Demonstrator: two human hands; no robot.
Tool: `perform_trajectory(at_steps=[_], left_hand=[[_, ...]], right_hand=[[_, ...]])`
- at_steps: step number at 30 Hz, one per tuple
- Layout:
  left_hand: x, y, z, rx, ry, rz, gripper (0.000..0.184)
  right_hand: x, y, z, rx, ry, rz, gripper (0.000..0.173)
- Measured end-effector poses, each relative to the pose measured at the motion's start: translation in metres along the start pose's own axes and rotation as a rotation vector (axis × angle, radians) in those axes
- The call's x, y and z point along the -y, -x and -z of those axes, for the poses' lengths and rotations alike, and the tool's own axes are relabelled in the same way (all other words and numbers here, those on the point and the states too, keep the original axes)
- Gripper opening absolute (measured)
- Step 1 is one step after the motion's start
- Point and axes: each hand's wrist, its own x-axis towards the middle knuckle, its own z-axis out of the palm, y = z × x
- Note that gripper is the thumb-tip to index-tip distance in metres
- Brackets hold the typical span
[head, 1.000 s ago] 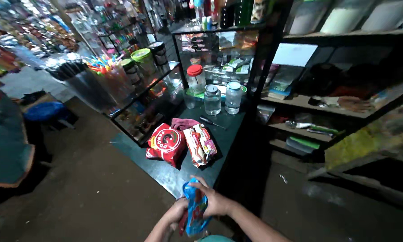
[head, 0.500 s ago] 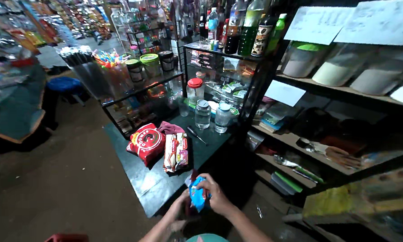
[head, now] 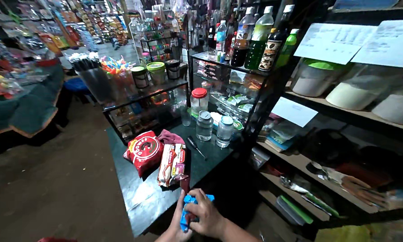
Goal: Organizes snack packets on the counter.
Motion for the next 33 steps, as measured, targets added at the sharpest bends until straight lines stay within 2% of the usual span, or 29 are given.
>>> perform_trajectory(at_steps=[2, 4, 7, 11, 15, 20, 23, 26, 27, 29, 30, 31, 32, 33], left_hand=[[-0.014, -0.011, -0.004, -0.034, 0.030, -0.015, 0.067], [-0.027, -0.025, -0.008, -0.086, 0.013, -0.055, 0.059], [-0.037, -0.052, -0.019, -0.193, -0.036, -0.178, 0.050], [-0.046, -0.082, -0.036, -0.311, -0.210, -0.275, 0.045], [-0.045, -0.088, -0.051, -0.371, -0.440, -0.314, 0.028], [-0.023, -0.073, -0.060, -0.476, -0.523, -0.312, 0.028], [0.015, -0.054, -0.072, -0.645, -0.660, -0.404, 0.024], [0.050, -0.039, -0.021, -0.471, -0.676, -0.553, 0.014], [0.059, -0.038, -0.014, -0.453, -0.711, -0.561, 0.016], [0.076, -0.038, 0.010, -0.225, -0.762, -0.685, 0.024], [0.078, -0.039, -0.027, -0.554, -0.814, -0.515, 0.023], [0.092, -0.048, 0.011, -0.192, -0.929, -0.850, 0.021], [0.099, -0.042, -0.046, -0.604, -0.761, -0.594, 0.028], [0.107, -0.047, -0.081, -0.828, -0.556, -0.536, 0.037]], right_hand=[[-0.011, -0.008, -0.003, 0.014, 0.031, 0.088, 0.035], [-0.024, -0.017, -0.005, -0.002, 0.099, 0.152, 0.047], [-0.046, -0.029, -0.006, -0.053, 0.243, 0.166, 0.057], [-0.071, -0.048, 0.002, -0.065, 0.309, 0.088, 0.052], [-0.081, -0.052, 0.017, -0.018, 0.125, 0.025, 0.052], [-0.075, -0.040, 0.025, 0.223, -0.242, -0.027, 0.045], [-0.073, -0.017, 0.022, 0.135, -0.334, 0.129, 0.039], [-0.068, 0.001, 0.028, 0.073, -0.359, 0.274, 0.037], [-0.066, 0.007, 0.035, 0.080, -0.355, 0.287, 0.037], [-0.062, 0.019, 0.051, 0.123, -0.354, 0.271, 0.036], [-0.062, 0.025, 0.058, 0.137, -0.364, 0.265, 0.036], [-0.062, 0.030, 0.062, 0.146, -0.378, 0.266, 0.036], [-0.062, 0.033, 0.068, 0.158, -0.389, 0.269, 0.035], [-0.059, 0.034, 0.079, 0.235, -0.393, 0.252, 0.032]])
